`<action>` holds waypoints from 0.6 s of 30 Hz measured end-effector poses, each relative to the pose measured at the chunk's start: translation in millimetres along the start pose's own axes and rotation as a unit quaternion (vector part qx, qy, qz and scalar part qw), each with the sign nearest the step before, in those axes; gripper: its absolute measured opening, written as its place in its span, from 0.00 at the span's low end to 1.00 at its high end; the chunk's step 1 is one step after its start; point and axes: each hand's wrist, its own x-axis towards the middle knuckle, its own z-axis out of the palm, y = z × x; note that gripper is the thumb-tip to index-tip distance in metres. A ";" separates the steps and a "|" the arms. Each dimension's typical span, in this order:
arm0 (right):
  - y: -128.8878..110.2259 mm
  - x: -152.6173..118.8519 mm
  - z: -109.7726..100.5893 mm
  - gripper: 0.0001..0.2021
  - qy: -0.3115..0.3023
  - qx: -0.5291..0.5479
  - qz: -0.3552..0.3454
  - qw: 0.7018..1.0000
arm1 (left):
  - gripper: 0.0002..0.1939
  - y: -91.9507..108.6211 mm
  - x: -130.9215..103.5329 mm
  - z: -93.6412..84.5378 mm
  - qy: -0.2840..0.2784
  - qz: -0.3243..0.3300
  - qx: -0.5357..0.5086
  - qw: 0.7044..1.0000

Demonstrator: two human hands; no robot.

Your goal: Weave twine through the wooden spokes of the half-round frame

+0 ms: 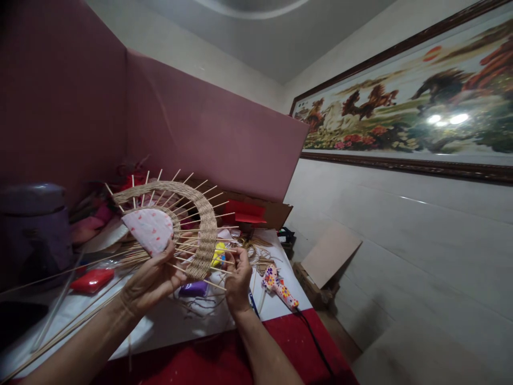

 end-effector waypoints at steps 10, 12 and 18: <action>-0.6 8.1 -18.3 0.08 0.120 -0.229 -0.179 0.949 | 0.10 4.1 1.2 -2.2 0.020 -0.016 0.028 0.999; 0.3 8.6 -20.7 0.07 0.127 -0.253 -0.203 0.937 | 0.08 5.0 1.1 -3.0 0.021 -0.028 0.035 0.999; -4.4 11.9 -26.1 0.04 0.115 -0.316 -0.317 0.887 | 0.10 9.2 -0.1 -0.9 0.029 -0.060 0.039 0.997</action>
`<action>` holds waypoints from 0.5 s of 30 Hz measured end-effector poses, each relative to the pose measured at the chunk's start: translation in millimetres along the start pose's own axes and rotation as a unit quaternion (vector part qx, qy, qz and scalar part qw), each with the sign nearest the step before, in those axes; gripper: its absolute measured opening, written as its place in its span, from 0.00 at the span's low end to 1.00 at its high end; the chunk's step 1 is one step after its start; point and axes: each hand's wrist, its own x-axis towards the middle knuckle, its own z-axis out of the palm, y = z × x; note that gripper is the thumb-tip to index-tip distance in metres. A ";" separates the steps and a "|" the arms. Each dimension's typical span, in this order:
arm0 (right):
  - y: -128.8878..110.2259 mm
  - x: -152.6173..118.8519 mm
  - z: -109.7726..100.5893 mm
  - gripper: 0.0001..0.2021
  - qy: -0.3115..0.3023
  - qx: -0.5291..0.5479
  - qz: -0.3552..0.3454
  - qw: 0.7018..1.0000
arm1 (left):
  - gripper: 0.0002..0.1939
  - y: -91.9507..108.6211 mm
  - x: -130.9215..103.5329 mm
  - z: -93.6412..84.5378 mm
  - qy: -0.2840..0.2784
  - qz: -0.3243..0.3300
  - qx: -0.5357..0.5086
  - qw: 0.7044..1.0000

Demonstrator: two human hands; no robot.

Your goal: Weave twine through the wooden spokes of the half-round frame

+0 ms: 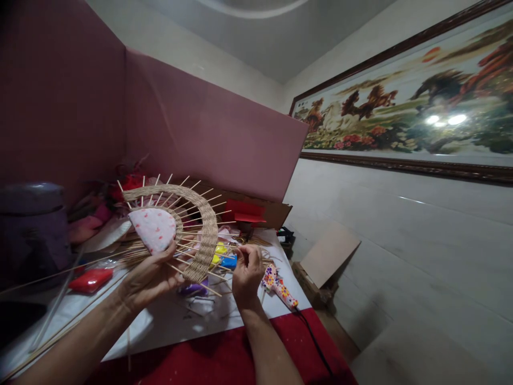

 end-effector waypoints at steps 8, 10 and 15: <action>-5.3 3.5 -4.6 0.04 -0.026 -0.011 -0.034 0.999 | 0.09 3.3 -1.4 -0.8 0.013 0.037 0.033 0.999; -5.0 3.9 -4.3 0.04 -0.031 -0.009 -0.030 0.999 | 0.08 3.7 -2.1 0.1 0.017 0.020 0.036 0.999; -1.8 9.2 -4.1 0.04 -0.081 0.039 0.001 0.996 | 0.07 8.2 -3.3 -1.4 0.016 -0.004 0.040 0.999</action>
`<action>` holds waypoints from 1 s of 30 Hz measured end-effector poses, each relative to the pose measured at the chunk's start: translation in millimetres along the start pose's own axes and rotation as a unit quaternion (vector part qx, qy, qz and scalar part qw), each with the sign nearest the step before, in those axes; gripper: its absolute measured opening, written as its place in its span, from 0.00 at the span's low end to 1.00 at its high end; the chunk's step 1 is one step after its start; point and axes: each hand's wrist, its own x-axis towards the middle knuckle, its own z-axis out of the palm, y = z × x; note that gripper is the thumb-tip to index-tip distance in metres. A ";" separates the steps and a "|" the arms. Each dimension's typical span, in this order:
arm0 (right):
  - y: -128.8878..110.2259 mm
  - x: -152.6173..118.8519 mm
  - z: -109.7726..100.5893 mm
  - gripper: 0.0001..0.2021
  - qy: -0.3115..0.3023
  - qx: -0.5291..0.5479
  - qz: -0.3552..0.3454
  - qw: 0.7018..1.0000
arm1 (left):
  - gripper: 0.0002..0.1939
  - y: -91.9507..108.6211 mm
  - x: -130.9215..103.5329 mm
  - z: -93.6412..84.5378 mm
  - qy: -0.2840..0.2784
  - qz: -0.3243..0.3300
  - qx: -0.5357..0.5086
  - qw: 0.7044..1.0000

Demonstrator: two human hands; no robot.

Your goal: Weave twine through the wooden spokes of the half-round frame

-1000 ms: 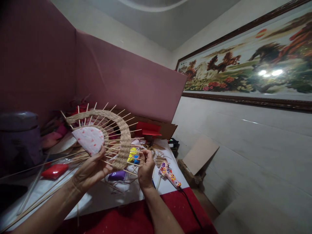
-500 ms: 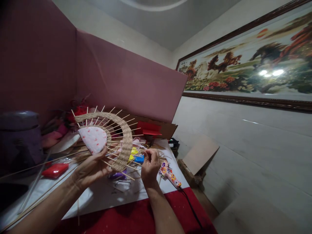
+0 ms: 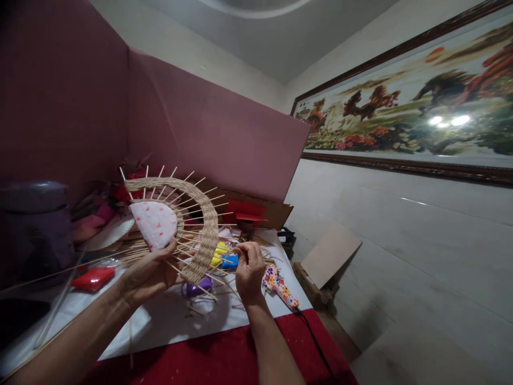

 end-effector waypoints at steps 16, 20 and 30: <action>-5.6 -15.7 20.4 0.09 -0.055 0.145 0.171 0.973 | 0.10 -12.9 1.4 2.0 -0.011 -0.024 -0.045 0.999; -5.9 -19.8 25.1 0.09 -0.044 0.152 0.197 0.967 | 0.11 -18.9 4.1 1.6 -0.030 -0.035 -0.048 0.998; -6.2 -22.2 30.9 0.10 -0.047 0.240 0.228 0.942 | 0.13 -18.4 0.6 10.6 0.005 0.024 -0.073 0.997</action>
